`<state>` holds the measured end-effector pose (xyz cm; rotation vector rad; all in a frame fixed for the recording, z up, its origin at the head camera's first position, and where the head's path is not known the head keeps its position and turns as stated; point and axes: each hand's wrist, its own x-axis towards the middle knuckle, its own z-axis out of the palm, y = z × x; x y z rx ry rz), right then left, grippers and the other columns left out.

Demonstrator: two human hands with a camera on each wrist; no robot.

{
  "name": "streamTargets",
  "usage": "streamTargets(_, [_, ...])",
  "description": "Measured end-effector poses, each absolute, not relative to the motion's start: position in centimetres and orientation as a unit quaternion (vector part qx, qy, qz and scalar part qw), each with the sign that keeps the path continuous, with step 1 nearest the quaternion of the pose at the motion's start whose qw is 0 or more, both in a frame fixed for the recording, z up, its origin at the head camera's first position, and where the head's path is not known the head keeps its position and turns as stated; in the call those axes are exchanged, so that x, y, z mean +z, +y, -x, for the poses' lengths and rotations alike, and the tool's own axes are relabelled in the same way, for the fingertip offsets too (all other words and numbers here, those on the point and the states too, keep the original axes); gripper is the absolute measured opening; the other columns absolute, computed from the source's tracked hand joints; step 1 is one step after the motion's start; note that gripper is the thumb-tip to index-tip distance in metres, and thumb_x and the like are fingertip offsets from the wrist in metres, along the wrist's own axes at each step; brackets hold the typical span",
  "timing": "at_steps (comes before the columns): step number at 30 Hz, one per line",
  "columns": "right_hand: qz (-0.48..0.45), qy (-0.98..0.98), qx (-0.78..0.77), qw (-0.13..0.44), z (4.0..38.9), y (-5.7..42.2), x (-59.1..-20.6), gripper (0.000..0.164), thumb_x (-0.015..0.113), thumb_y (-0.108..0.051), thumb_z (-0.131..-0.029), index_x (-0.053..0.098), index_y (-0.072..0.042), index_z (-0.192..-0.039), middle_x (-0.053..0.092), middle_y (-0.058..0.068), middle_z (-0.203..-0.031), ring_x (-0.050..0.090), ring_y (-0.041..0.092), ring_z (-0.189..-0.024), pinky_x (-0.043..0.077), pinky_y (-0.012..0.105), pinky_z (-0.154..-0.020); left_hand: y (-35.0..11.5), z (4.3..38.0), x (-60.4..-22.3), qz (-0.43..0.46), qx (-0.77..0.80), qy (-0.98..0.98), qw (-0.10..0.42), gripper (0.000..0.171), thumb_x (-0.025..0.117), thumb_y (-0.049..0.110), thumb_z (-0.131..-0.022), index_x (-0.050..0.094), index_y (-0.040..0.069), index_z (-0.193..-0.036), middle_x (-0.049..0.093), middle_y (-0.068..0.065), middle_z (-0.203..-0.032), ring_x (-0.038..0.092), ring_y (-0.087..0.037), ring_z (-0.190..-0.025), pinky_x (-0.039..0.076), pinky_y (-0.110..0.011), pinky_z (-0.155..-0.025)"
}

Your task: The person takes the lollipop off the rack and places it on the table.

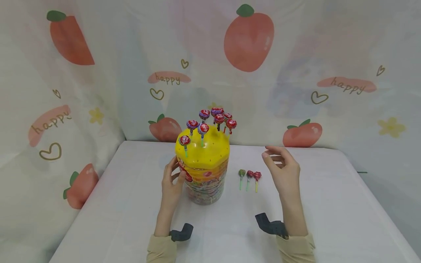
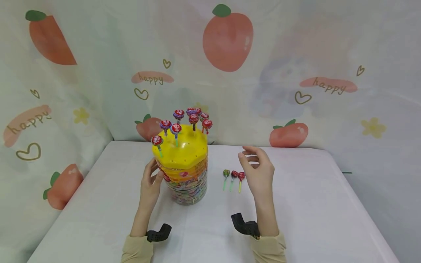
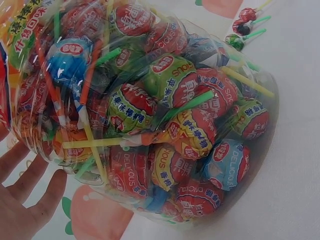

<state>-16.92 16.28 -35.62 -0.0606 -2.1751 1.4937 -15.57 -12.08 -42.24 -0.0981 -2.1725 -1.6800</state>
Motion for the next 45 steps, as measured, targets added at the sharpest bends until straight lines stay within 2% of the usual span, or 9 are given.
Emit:
streamTargets(4, [-0.013, -0.792, 0.557, 0.250, 17.2, 15.4, -34.6, 0.027, 0.068, -0.015, -0.089, 0.067, -0.010, -0.116, 0.062, -0.013, -0.095, 0.058, 0.002, -0.087, 0.046, 0.014, -0.073, -12.1, 15.5, -42.1, 0.035, -0.599, -0.775, 0.197, 0.055, 0.057, 0.011, -0.095, 0.037, 0.007, -0.146, 0.046, -0.016, -0.141, 0.045, -0.029, -0.132, 0.042, -0.024, -0.100])
streamTargets(9, [-0.063, -0.792, 0.552, 0.254, 17.6, 14.6, -33.7, 0.029, 0.068, -0.013, -0.089, 0.066, -0.009, -0.117, 0.066, 0.006, -0.103, 0.058, 0.001, -0.090, 0.045, 0.015, -0.078, -12.0, 15.3, -41.9, 0.039, -0.600, -0.774, 0.199, 0.055, 0.057, 0.010, -0.095, 0.037, 0.006, -0.146, 0.046, -0.017, -0.140, 0.045, -0.030, -0.131, 0.042, -0.025, -0.099])
streamTargets(12, [-0.092, -0.780, 0.565, 0.254, 18.0, 14.2, -33.3, 0.029, 0.068, -0.011, -0.089, 0.066, -0.008, -0.117, 0.066, 0.010, -0.105, 0.059, 0.002, -0.093, 0.045, 0.016, -0.081, -11.9, 15.2, -41.7, 0.039, -0.600, -0.774, 0.199, 0.055, 0.057, 0.009, -0.094, 0.037, 0.005, -0.146, 0.046, -0.017, -0.140, 0.045, -0.031, -0.131, 0.042, -0.025, -0.099])
streamTargets(20, [-0.161, -0.725, 0.622, 0.248, 19.6, 13.0, -32.4, 0.031, 0.068, -0.006, -0.088, 0.064, -0.004, -0.119, 0.067, -0.004, -0.105, 0.062, 0.008, -0.098, 0.049, 0.020, -0.087, -11.9, 15.4, -41.6, 0.036, -0.602, -0.774, 0.193, 0.055, 0.056, 0.007, -0.095, 0.036, 0.005, -0.146, 0.046, -0.017, -0.141, 0.044, -0.030, -0.132, 0.042, -0.026, -0.100])
streamTargets(27, [-0.163, -0.722, 0.632, 0.231, 20.9, 11.9, -32.0, 0.034, 0.067, -0.009, -0.088, 0.062, -0.003, -0.122, 0.064, 0.009, -0.112, 0.061, 0.009, -0.098, 0.048, 0.020, -0.091, -11.9, 15.5, -41.7, 0.033, -0.604, -0.773, 0.191, 0.055, 0.056, 0.008, -0.095, 0.036, 0.005, -0.146, 0.045, -0.017, -0.142, 0.044, -0.031, -0.132, 0.043, -0.033, -0.101])
streamTargets(36, [-0.162, -0.714, 0.648, 0.208, 21.9, 10.7, -31.8, 0.035, 0.068, -0.010, -0.088, 0.061, -0.003, -0.121, 0.063, -0.010, -0.104, 0.060, 0.011, -0.096, 0.051, 0.021, -0.088, -12.0, 15.7, -42.2, 0.032, -0.606, -0.771, 0.192, 0.055, 0.057, 0.009, -0.095, 0.037, 0.006, -0.146, 0.045, -0.017, -0.142, 0.044, -0.030, -0.132, 0.043, -0.041, -0.103])
streamTargets(40, [-0.160, -0.707, 0.659, 0.198, 22.1, 10.2, -31.7, 0.035, 0.068, -0.011, -0.088, 0.059, -0.002, -0.121, 0.062, -0.011, -0.104, 0.060, 0.012, -0.096, 0.051, 0.024, -0.088, -12.1, 15.7, -42.3, 0.037, -0.606, -0.771, 0.195, 0.055, 0.057, 0.009, -0.095, 0.036, 0.005, -0.146, 0.045, -0.017, -0.142, 0.044, -0.030, -0.132, 0.043, -0.044, -0.103])
streamTargets(45, [-0.160, -0.700, 0.669, 0.190, 22.2, 9.8, -31.6, 0.034, 0.067, -0.009, -0.089, 0.058, 0.000, -0.120, 0.061, -0.009, -0.103, 0.059, 0.012, -0.095, 0.050, 0.026, -0.087, -12.1, 15.7, -42.3, 0.035, -0.603, -0.773, 0.193, 0.056, 0.057, 0.008, -0.095, 0.036, 0.005, -0.146, 0.045, -0.017, -0.142, 0.044, -0.030, -0.132, 0.044, -0.041, -0.103])
